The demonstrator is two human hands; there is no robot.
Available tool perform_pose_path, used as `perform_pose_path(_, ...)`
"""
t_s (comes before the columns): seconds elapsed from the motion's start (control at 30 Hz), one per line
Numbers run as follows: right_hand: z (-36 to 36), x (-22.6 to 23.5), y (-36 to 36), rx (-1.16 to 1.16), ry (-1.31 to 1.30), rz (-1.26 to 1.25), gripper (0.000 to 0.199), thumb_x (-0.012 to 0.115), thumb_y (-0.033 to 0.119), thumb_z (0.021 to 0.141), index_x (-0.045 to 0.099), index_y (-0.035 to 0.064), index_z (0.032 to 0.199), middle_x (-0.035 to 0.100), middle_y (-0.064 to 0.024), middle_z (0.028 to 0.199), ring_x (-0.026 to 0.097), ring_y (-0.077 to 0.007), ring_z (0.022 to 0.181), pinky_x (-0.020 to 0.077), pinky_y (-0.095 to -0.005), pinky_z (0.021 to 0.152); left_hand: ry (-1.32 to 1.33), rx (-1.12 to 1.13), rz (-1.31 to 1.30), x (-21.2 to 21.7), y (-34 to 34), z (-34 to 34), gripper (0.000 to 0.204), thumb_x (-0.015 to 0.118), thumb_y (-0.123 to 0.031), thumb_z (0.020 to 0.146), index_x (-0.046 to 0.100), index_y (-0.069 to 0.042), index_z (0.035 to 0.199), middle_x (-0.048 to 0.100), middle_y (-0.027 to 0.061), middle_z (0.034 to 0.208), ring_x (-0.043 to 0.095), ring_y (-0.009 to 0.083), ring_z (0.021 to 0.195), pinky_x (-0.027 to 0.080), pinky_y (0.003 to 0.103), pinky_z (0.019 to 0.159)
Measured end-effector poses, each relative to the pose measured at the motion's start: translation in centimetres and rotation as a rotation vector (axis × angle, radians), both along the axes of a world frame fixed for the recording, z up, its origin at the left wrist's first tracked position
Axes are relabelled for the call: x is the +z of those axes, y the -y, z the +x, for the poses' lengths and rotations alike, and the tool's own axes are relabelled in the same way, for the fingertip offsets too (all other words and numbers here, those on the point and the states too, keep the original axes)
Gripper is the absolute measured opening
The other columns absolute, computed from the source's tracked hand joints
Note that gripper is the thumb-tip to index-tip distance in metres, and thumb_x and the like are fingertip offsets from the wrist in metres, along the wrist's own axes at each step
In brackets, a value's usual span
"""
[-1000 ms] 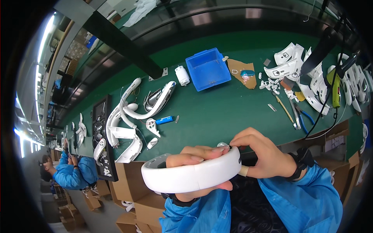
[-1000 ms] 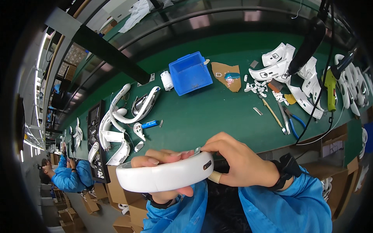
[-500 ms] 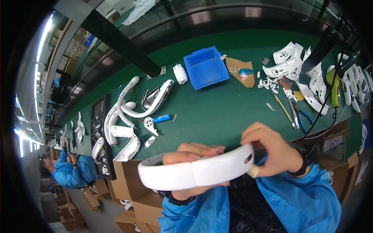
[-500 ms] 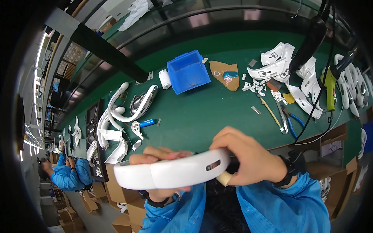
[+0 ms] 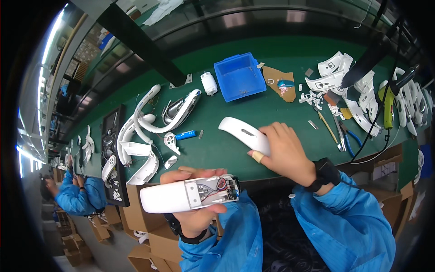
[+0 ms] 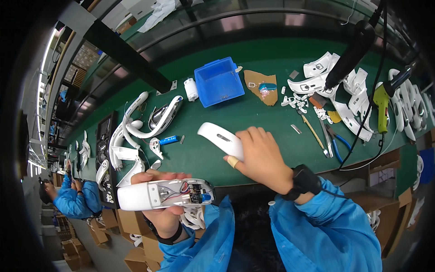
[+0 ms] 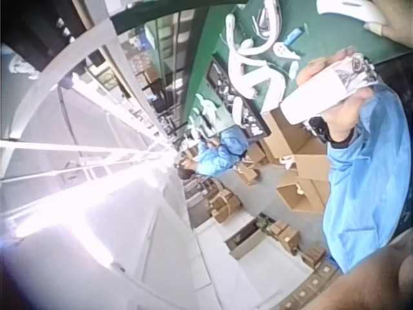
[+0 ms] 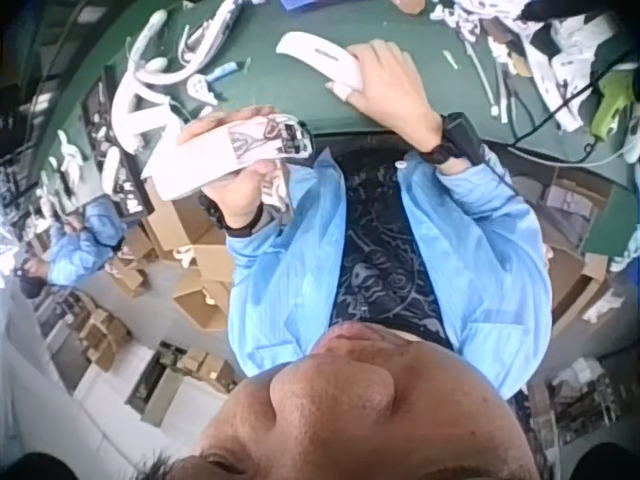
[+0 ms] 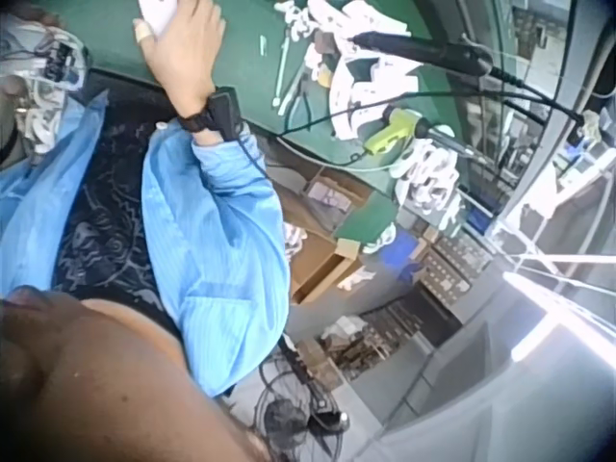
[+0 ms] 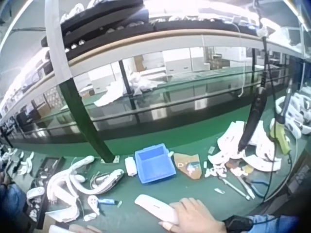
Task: Assembling the outer casing and internal components of a white neck massager at an industrial workstation.
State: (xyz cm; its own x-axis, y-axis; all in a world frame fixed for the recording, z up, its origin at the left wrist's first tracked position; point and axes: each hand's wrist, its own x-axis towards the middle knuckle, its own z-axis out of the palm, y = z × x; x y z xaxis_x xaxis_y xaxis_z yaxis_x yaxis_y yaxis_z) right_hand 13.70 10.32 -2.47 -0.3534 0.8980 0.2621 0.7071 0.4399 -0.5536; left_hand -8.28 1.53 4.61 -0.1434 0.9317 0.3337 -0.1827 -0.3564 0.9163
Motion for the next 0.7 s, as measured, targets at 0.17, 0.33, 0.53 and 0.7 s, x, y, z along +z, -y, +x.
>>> perform_pose_path(0.17, -0.6, 3.4, 0.5, 0.332, -0.344, -0.084, 0.073, 0.080, 0.039, 0.081, 0.051, -0.0019, 0.133, 0.060, -0.0186, 0.124, 0.058, -0.0359, 0.114, 0.0448, -0.0456, 0.097, 0.082, -0.023, -0.161, 2.0, -0.1, 0.9, 0.091, 0.095, -0.027, 0.065, 0.035, -0.003, 0.130, 0.066, 0.0224, 0.119, 0.066, 0.0333, 0.114, 0.056, 0.044, 0.097)
perform_pose_path(0.33, -1.0, 5.2, 3.7, 0.525, -1.153, -0.681, 0.082, 0.088, 0.035, 0.078, 0.042, -0.0005, 0.137, 0.058, -0.0135, 0.129, 0.059, -0.0208, 0.115, 0.0466, -0.0354, 0.099, 0.056, -0.259, -0.251, 4.6, -2.1, 2.6, 0.058, 0.079, -0.017, 0.087, 0.051, 0.003, 0.134, 0.070, 0.0140, 0.112, 0.068, 0.0205, 0.102, 0.053, 0.033, 0.088)
perform_pose_path(0.53, 2.0, 6.5, 4.0, 0.280, -1.266, -0.427, 0.086, 0.076, 0.054, 0.085, 0.039, 0.0000, 0.140, 0.055, -0.0081, 0.090, 0.055, -0.0154, 0.076, 0.0481, -0.0293, 0.065, -0.981, -0.264, 0.030, 9.2, -1.8, 2.7, 0.027, 0.076, -0.017, 0.084, 0.070, -0.001, 0.105, 0.072, 0.0126, 0.091, 0.071, 0.0273, 0.078, 0.055, 0.035, 0.069)
perform_pose_path(0.7, 6.2, 8.2, 1.4, 0.433, -1.353, -0.254, 0.067, 0.052, 0.048, 0.098, 0.043, -0.0023, 0.141, 0.050, -0.0086, 0.095, 0.049, -0.0169, 0.074, 0.0439, -0.0319, 0.066, -0.772, -0.088, 0.558, 8.7, 2.0, 5.6, 0.026, 0.075, -0.015, 0.074, 0.071, -0.003, 0.096, 0.070, 0.0080, 0.085, 0.068, 0.0220, 0.074, 0.054, 0.034, 0.064)
